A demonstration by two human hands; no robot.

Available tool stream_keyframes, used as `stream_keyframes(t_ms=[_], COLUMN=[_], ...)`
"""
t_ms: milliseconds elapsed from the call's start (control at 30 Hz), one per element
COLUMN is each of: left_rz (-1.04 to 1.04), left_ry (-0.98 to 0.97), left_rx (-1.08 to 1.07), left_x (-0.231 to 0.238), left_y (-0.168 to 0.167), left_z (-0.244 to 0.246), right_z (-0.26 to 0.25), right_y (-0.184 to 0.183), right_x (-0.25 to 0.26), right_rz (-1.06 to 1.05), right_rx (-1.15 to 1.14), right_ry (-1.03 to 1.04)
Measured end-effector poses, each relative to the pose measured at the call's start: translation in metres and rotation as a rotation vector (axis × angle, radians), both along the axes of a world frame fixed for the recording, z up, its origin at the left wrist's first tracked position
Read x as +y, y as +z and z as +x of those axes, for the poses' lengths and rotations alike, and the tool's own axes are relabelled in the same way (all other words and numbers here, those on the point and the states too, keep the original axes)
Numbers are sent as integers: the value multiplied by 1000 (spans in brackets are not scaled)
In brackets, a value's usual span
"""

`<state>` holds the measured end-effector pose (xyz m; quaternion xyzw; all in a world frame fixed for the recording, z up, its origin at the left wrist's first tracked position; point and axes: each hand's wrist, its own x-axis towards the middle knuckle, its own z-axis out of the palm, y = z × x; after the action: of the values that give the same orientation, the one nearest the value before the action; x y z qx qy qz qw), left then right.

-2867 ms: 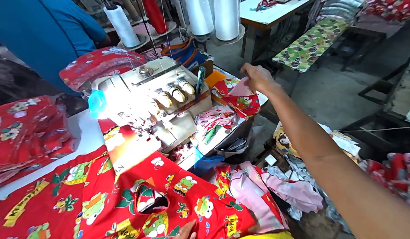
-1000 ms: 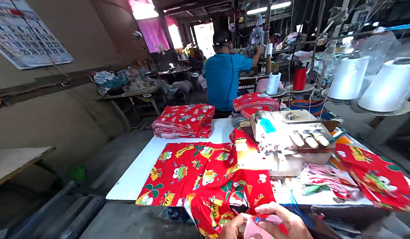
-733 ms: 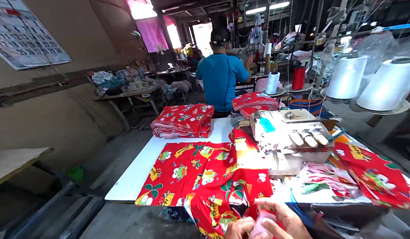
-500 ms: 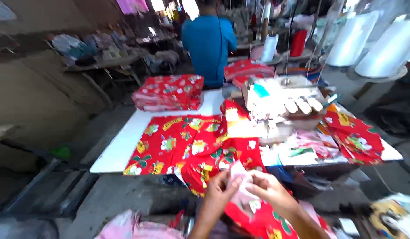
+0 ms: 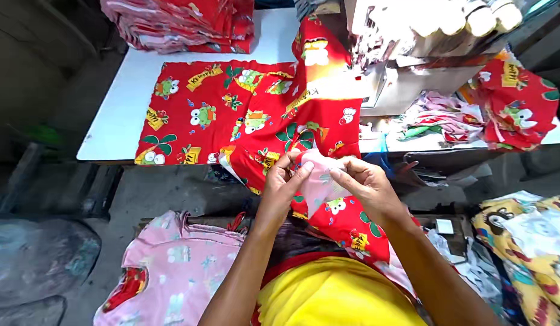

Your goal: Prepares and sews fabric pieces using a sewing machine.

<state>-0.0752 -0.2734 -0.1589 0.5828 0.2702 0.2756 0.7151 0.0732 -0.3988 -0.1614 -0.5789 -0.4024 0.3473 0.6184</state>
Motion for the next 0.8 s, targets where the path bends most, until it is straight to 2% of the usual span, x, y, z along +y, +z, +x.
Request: stream_keyframes(t_ms=[167, 233, 400, 467, 533, 667, 800], left_rz=[161, 205, 41, 37, 53, 113, 264], left_ry=[84, 56, -66, -175, -202, -96, 2], left_rx=[55, 58, 42, 70, 104, 131, 192], left_x=[4, 6, 7, 7, 5, 0, 3], left_y=[-7, -11, -7, -4, -3, -11, -14], left_z=[1, -3, -3, -1, 2, 5, 2], right_z=[4, 5, 5, 3, 1, -5, -7], right_y=[2, 3, 13, 19, 25, 32, 35], right_x=[3, 2, 6, 6, 6, 5, 4], right_rz=[49, 80, 124, 92, 41, -8, -2], right_rx=[-141, -250, -674, -776, -872, -1053, -1093], right_ry=[-51, -81, -199, -223, -223, -189, -175])
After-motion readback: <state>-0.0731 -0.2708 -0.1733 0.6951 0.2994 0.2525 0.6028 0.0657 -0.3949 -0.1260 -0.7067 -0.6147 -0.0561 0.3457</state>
